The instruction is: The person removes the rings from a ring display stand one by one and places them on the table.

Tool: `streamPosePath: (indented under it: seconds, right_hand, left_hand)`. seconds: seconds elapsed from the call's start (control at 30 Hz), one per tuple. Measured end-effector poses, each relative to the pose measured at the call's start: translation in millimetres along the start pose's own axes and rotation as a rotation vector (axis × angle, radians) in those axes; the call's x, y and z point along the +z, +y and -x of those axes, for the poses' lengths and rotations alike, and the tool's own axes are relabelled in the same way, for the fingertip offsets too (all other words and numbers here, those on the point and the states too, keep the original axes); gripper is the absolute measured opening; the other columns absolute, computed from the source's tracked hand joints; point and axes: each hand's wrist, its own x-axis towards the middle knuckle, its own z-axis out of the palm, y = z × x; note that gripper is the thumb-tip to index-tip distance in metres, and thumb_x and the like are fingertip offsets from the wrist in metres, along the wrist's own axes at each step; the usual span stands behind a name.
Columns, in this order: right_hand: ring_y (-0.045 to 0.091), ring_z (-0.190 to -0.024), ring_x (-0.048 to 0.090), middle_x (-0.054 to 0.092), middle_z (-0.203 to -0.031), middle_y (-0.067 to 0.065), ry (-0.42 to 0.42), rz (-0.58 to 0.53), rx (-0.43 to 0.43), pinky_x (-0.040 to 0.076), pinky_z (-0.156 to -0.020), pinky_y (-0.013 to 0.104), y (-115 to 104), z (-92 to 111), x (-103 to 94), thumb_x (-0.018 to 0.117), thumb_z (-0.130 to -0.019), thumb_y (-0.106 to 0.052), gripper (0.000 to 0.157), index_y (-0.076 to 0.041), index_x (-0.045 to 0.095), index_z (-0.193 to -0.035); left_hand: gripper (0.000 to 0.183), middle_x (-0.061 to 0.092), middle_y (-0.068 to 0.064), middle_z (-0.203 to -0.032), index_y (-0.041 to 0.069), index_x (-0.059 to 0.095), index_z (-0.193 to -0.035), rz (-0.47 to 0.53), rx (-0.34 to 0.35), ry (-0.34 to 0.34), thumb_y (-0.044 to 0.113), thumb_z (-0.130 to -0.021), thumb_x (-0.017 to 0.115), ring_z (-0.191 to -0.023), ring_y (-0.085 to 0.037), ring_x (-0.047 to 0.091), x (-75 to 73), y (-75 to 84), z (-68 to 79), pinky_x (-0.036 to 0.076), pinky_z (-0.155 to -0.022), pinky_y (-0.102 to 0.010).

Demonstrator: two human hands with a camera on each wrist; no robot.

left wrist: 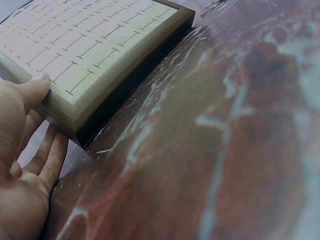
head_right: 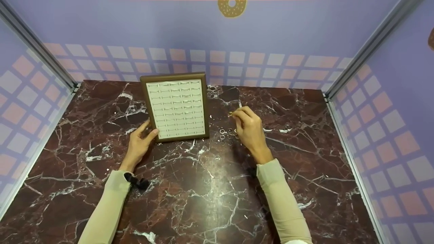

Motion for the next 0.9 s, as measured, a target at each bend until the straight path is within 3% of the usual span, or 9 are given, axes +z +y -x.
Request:
streamPosePath:
  seconds: [0.1, 0.23, 0.53, 0.7, 0.9]
  right_hand:
    - [0.012, -0.08, 0.063, 0.07, -0.096, 0.006, -0.025, -0.011, -0.014, 0.053, -0.068, 0.021, 5.9, 5.6, -1.9, 0.068, -0.093, -0.003, 0.007, -0.002, 0.075, -0.093]
    - [0.015, -0.079, 0.065, 0.07, -0.094, 0.007, -0.04, -0.035, -0.031, 0.052, -0.071, 0.015, 14.0, 13.5, -3.3, 0.07, -0.09, 0.004, 0.007, -0.001, 0.076, -0.091]
    - [0.015, -0.072, 0.064, 0.072, -0.093, 0.005, -0.14, -0.026, -0.038, 0.048, -0.057, 0.017, 32.9, 31.7, -5.0, 0.071, -0.085, 0.01, 0.014, -0.002, 0.077, -0.088]
    - [0.014, -0.072, 0.063, 0.071, -0.09, 0.005, -0.231, -0.029, -0.035, 0.048, -0.059, 0.015, 41.8, 41.4, -6.7, 0.073, -0.083, 0.01, 0.013, -0.001, 0.077, -0.088]
    - [0.019, -0.077, 0.067, 0.072, -0.091, 0.005, -0.317, -0.029, -0.034, 0.055, -0.067, 0.023, 48.2, 50.0, -8.1, 0.074, -0.082, 0.01, 0.014, -0.001, 0.078, -0.089]
  left_hand:
    - [0.055, 0.06, -0.028, -0.132, -0.004, 0.05, -0.143, -0.004, -0.006, 0.001, 0.002, -0.093, 0.071, -0.115, -0.043, 0.06, 1.1, 0.4, 0.3, 0.054, -0.099, -0.032]
    - [0.056, 0.06, -0.027, -0.133, -0.004, 0.049, -0.144, -0.026, -0.013, 0.005, 0.003, -0.093, 0.071, -0.116, -0.042, 0.06, 1.7, 1.5, 0.5, 0.054, -0.099, -0.031]
    - [0.056, 0.059, -0.026, -0.133, -0.004, 0.049, -0.144, -0.024, -0.026, 0.003, 0.005, -0.093, 0.071, -0.118, -0.042, 0.059, 1.2, 1.9, 0.1, 0.054, -0.099, -0.032]
    - [0.056, 0.059, -0.027, -0.133, -0.004, 0.049, -0.144, -0.024, -0.026, 0.009, 0.005, -0.093, 0.071, -0.117, -0.042, 0.059, 1.0, 0.8, -0.2, 0.054, -0.099, -0.031]
    - [0.056, 0.059, -0.027, -0.133, -0.004, 0.05, -0.144, -0.014, -0.028, 0.019, 0.004, -0.093, 0.071, -0.115, -0.041, 0.059, 1.2, -0.2, 0.2, 0.053, -0.101, -0.036]
